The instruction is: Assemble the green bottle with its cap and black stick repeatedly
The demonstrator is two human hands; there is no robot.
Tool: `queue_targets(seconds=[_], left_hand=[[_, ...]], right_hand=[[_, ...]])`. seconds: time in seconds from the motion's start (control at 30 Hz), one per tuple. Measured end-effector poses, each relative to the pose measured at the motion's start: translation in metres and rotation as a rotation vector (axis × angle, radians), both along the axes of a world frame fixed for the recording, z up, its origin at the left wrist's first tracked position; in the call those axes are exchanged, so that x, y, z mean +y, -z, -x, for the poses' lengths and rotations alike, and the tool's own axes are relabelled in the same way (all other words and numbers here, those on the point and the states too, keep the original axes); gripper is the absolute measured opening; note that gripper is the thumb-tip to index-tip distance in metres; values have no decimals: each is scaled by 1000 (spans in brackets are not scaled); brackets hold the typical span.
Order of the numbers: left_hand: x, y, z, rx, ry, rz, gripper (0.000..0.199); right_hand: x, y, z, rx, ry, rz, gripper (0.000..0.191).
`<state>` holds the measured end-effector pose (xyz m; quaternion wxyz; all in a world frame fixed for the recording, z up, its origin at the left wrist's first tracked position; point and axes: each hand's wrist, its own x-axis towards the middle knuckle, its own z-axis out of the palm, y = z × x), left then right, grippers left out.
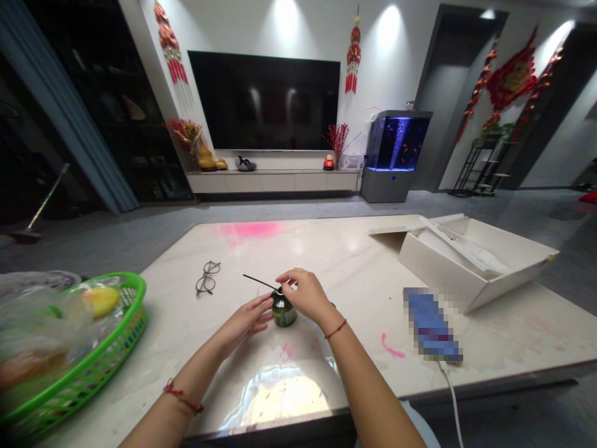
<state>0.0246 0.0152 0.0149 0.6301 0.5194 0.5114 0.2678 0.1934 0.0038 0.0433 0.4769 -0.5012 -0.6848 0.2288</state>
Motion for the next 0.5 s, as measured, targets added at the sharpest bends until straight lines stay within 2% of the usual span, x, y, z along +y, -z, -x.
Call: queue_targets(seconds=[0.17, 0.33, 0.5], left_hand=[[0, 0, 0, 10, 13, -5, 60], [1, 1, 0, 6, 19, 0, 59], [0, 0, 1, -5, 10, -1, 64]], right_hand=[[6, 6, -15, 5, 64, 65, 26], [3, 17, -26, -14, -68, 245, 30], [-3, 33, -25, -26, -161, 293, 55]])
